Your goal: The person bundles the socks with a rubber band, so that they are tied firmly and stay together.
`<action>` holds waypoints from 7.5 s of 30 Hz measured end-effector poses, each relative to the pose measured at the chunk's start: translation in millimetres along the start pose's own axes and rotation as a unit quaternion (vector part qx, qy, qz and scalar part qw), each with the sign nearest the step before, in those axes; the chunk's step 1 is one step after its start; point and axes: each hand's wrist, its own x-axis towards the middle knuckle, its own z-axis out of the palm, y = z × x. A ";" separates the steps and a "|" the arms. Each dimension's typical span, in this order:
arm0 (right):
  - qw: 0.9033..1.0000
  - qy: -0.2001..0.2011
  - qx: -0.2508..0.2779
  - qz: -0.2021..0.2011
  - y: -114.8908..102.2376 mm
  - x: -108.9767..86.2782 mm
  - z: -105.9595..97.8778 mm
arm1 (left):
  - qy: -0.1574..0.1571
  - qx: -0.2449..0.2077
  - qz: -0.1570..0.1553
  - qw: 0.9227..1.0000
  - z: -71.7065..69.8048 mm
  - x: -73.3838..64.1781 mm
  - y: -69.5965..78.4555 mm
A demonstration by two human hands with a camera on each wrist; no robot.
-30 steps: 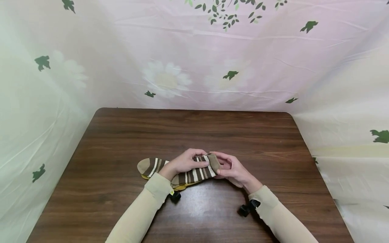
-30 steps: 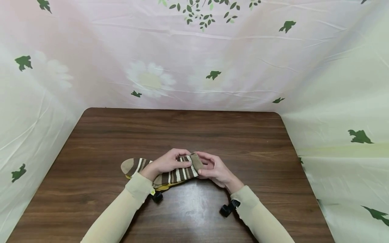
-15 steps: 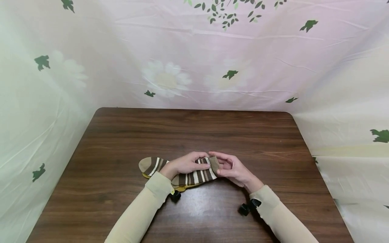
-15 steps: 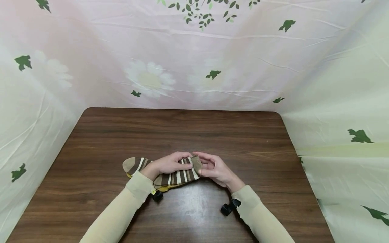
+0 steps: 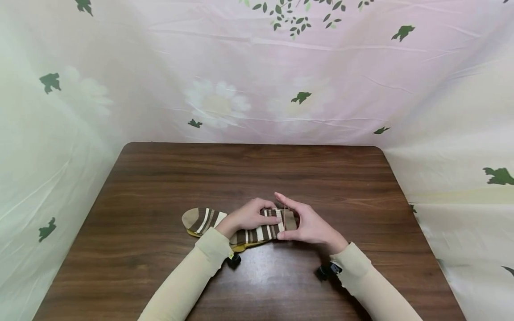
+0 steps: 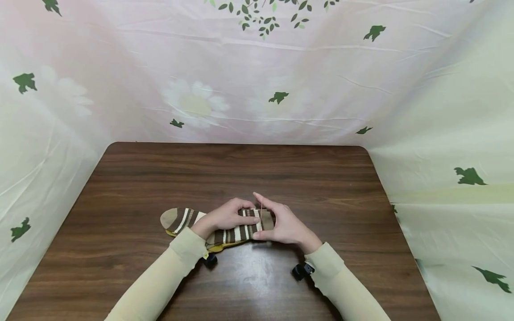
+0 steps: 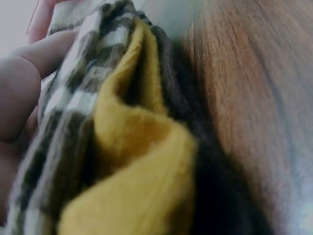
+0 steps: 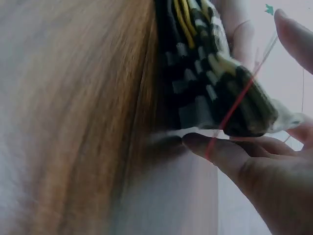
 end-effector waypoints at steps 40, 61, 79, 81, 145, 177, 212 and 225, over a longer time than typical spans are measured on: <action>0.986 -0.163 -0.004 0.038 0.2 24.9 -14.8 | -0.005 -0.105 0.109 0.988 -4.4 -12.2 -3.6; 0.987 -0.155 -0.013 0.028 4.3 22.6 -12.9 | -0.017 0.026 0.062 0.998 -9.4 -13.5 1.5; 0.994 -0.080 0.073 -0.016 17.6 15.0 -3.8 | 0.119 -0.148 0.079 0.979 -11.9 -17.4 -4.7; 0.994 -0.063 0.093 -0.012 18.5 13.9 3.2 | 0.134 -0.171 0.075 0.973 -12.5 -16.8 -4.9; 0.981 0.102 -0.134 -0.094 -15.8 -23.1 0.6 | 0.114 -0.079 0.003 0.990 -26.7 -16.5 -6.3; 0.959 0.066 0.201 0.186 11.0 -15.5 3.6 | 0.137 0.053 0.121 0.982 -1.9 -14.5 27.3; 0.993 0.081 0.068 0.059 0.9 -1.5 9.7 | 0.125 0.022 -0.183 0.975 -14.8 -24.4 35.6; 0.954 0.093 -0.153 -0.240 6.8 8.4 26.7 | 0.110 -0.080 -0.123 0.983 -19.4 -30.2 26.0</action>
